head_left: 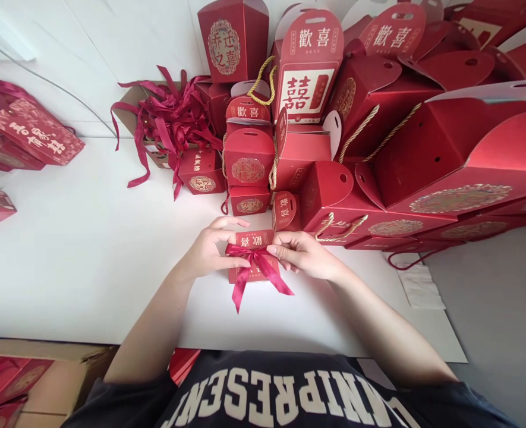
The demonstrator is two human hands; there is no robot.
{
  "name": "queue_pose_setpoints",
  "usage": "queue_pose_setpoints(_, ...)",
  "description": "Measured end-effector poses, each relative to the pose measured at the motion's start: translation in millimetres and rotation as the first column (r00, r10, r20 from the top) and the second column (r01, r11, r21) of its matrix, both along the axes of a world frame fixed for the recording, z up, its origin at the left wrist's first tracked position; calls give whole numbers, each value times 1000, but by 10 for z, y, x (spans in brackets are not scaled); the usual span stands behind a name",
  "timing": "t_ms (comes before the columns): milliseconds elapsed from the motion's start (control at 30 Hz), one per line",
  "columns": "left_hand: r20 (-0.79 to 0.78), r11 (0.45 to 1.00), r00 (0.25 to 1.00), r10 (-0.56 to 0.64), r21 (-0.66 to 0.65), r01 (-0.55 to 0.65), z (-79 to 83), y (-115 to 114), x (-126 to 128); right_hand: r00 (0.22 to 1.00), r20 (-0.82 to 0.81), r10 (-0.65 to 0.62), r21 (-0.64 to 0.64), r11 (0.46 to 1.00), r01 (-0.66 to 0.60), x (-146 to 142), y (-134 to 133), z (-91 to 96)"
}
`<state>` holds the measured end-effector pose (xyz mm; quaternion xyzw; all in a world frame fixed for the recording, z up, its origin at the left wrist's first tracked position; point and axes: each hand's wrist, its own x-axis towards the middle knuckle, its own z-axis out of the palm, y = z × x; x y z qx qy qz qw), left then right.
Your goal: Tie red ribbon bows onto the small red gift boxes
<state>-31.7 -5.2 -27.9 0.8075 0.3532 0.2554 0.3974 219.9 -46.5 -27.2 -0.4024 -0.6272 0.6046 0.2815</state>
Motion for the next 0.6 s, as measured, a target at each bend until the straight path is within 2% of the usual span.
queue_pose_setpoints(167,88,1000,996,2,-9,-1,-64,24,-3,1000,-17,3,3,1000,-3,4,0,-26)
queue_pose_setpoints(367,283,983,959,12,-181,40,-247,76,20,998,-68,3,-16,1000,-4,-4,22,-64)
queue_pose_setpoints(433,301,974,954,6,-217,62,-273,88,11,998,-59,2,-2,1000,-3,-8,15,-61)
queue_pose_setpoints(533,251,967,968,-24,-241,86,-222,87,-31,998,15,-60,75,995,59,-9,-68,-1)
queue_pose_setpoints(600,211,960,976,-46,-260,101,-136,71,-62,981,116,-158,197,971,133,-7,-171,69)
